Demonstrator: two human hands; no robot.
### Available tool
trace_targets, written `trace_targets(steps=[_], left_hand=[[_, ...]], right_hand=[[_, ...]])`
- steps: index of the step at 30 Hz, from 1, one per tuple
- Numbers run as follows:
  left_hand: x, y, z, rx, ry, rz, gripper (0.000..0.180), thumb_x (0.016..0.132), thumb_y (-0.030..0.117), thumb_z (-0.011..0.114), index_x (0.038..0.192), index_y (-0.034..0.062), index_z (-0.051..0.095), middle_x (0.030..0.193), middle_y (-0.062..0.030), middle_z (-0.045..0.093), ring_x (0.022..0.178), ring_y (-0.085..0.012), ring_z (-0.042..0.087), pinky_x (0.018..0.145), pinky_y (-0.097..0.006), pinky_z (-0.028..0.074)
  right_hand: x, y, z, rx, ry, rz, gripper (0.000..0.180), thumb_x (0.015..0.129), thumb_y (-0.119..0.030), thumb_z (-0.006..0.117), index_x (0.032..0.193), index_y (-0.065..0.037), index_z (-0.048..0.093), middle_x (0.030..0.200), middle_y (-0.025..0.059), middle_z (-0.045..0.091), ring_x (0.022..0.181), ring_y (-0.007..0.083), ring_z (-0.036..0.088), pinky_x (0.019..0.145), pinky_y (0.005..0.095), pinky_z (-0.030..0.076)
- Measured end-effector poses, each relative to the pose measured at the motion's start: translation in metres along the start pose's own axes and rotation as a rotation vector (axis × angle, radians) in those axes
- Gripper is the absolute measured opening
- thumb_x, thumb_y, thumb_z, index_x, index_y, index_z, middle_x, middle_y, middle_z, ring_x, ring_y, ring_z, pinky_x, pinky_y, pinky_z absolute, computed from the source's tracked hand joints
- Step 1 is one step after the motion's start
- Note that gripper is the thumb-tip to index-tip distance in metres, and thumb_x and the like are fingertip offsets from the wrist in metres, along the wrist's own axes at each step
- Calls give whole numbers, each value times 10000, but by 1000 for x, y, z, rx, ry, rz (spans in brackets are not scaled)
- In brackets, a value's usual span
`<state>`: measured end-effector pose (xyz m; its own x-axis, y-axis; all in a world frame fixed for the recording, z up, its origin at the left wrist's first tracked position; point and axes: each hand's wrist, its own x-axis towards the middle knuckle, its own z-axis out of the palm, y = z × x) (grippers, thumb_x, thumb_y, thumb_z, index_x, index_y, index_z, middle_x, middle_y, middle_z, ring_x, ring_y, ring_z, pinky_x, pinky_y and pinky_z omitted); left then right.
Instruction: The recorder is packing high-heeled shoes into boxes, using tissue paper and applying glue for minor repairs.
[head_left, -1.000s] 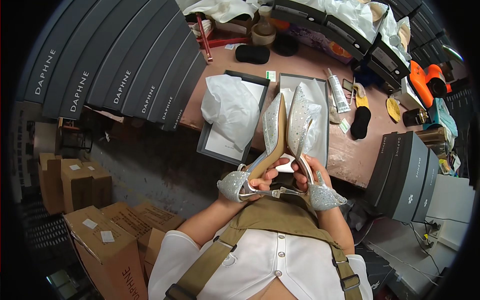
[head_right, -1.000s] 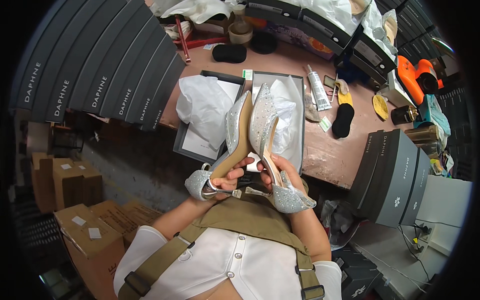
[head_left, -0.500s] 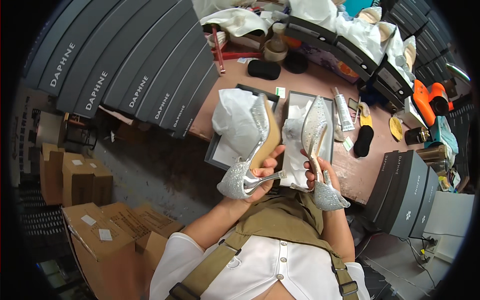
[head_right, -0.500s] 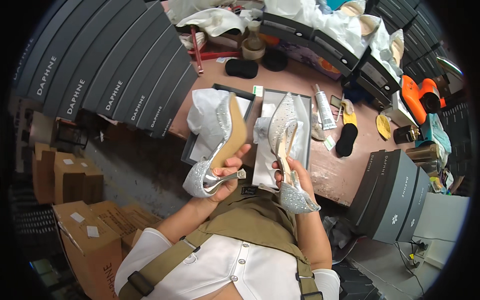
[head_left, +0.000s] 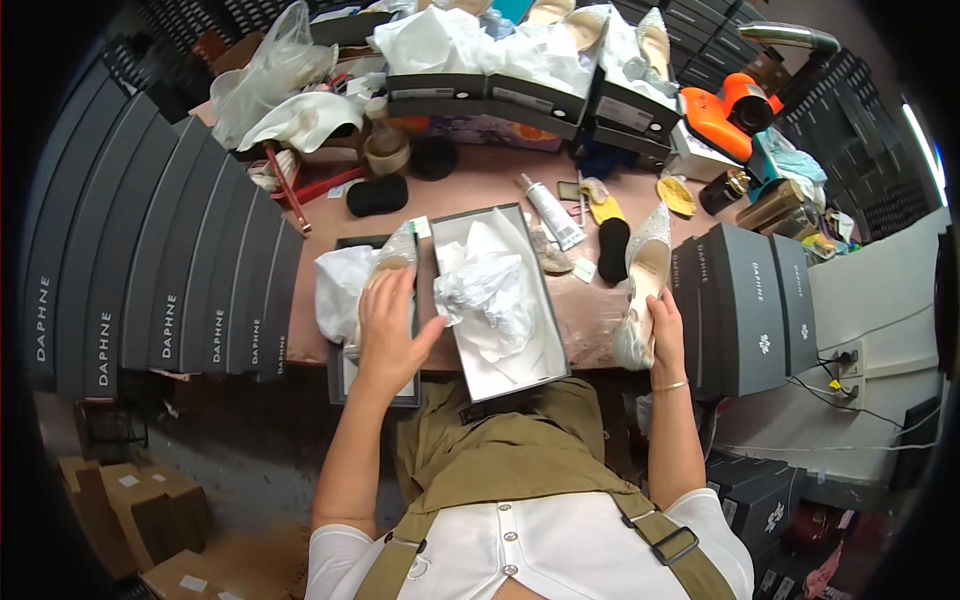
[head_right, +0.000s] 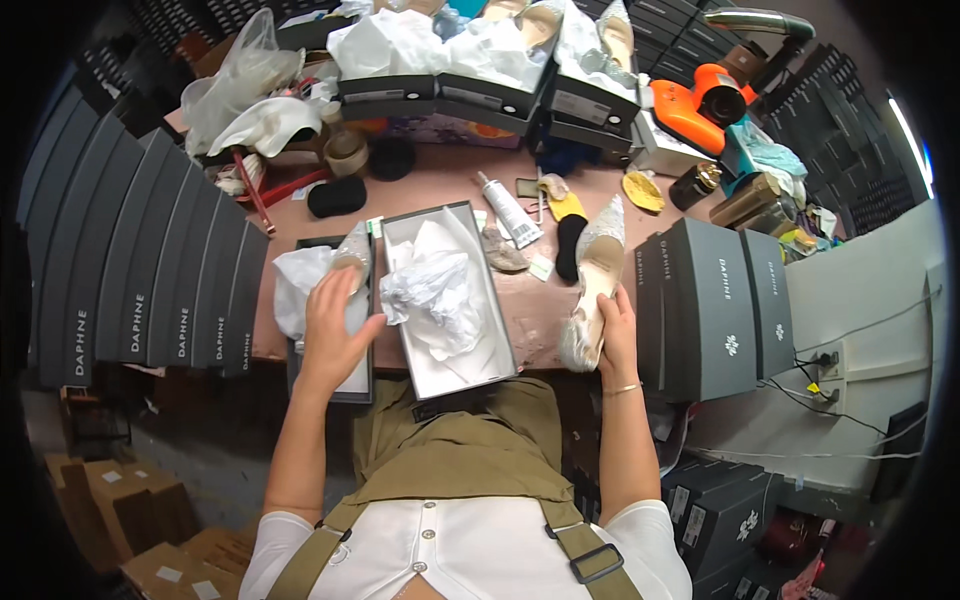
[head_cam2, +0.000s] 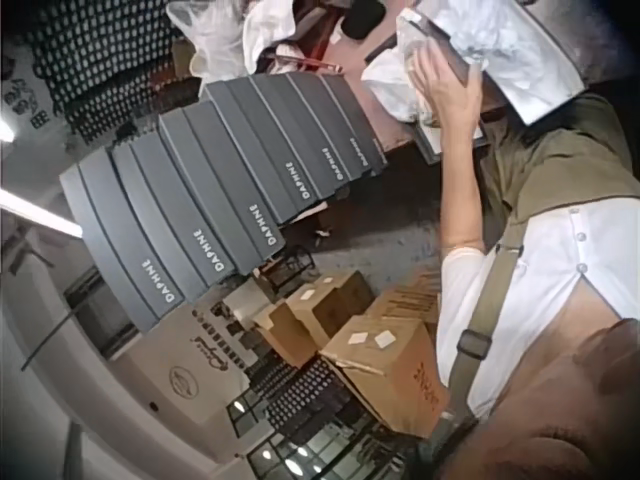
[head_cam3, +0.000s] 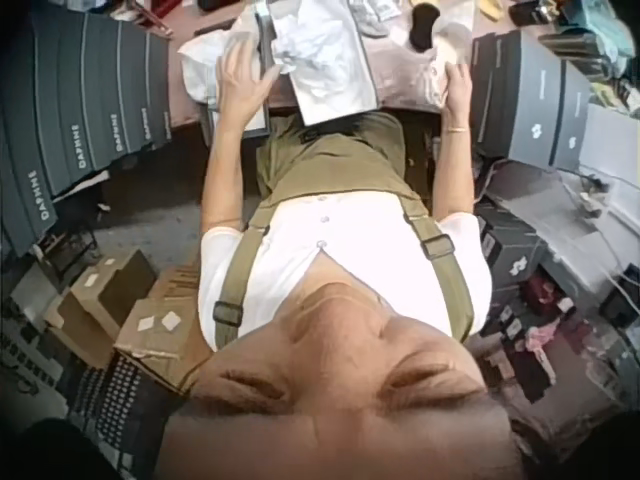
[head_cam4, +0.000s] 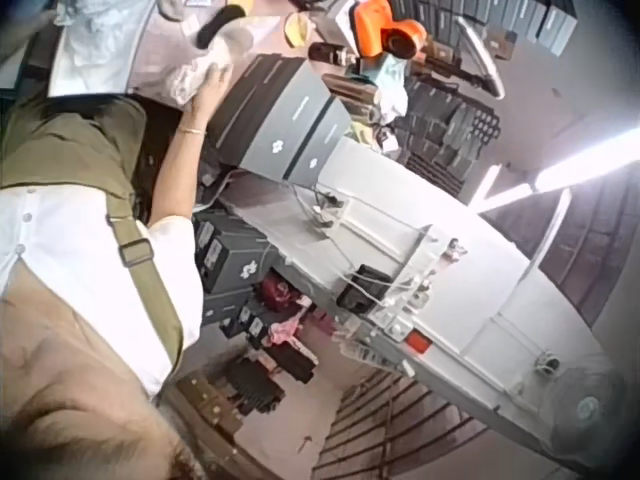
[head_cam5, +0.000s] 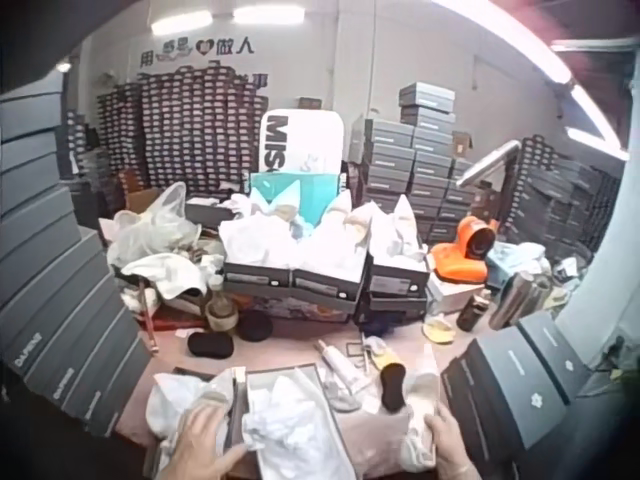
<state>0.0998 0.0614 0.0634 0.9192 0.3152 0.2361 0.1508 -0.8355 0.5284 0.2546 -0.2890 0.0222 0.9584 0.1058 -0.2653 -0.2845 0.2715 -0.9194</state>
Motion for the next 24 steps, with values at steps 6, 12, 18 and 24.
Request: trace_targets(steps=[6,12,18,24], left_hand=[[46,-1,65,-146,-127,90,290,780,187,716,976,18,586,1058,-166,602,1035,-303,559,940,-486,375],[14,59,22,-663,-69,-73,179,843,86,666,962,19,551,908,-86,624,763,-175,582,682,-272,456],[-1,16,0,-1482,112,-390,226,977,219,508,1040,12,576,997,-103,646,924,-189,634,827,-318,507],[-9,-56,30,-1999,174,-804,370,940,340,548,1128,26,601,1101,-103,648,1038,-253,609,912,-412,480]], right_hand=[[58,44,-106,-779,290,-107,440,867,-154,584,1229,73,481,1165,225,537,1061,315,549,914,387,445],[-48,-34,79,-883,-524,-618,884,807,-225,729,1459,22,185,1449,222,341,1339,311,357,1098,378,283],[-59,10,118,-520,-830,-168,569,799,-119,669,1309,-9,442,1194,187,563,1090,232,550,937,330,430],[-65,18,101,-1098,-666,-440,231,762,-38,564,982,15,609,841,239,625,752,333,634,689,381,491]])
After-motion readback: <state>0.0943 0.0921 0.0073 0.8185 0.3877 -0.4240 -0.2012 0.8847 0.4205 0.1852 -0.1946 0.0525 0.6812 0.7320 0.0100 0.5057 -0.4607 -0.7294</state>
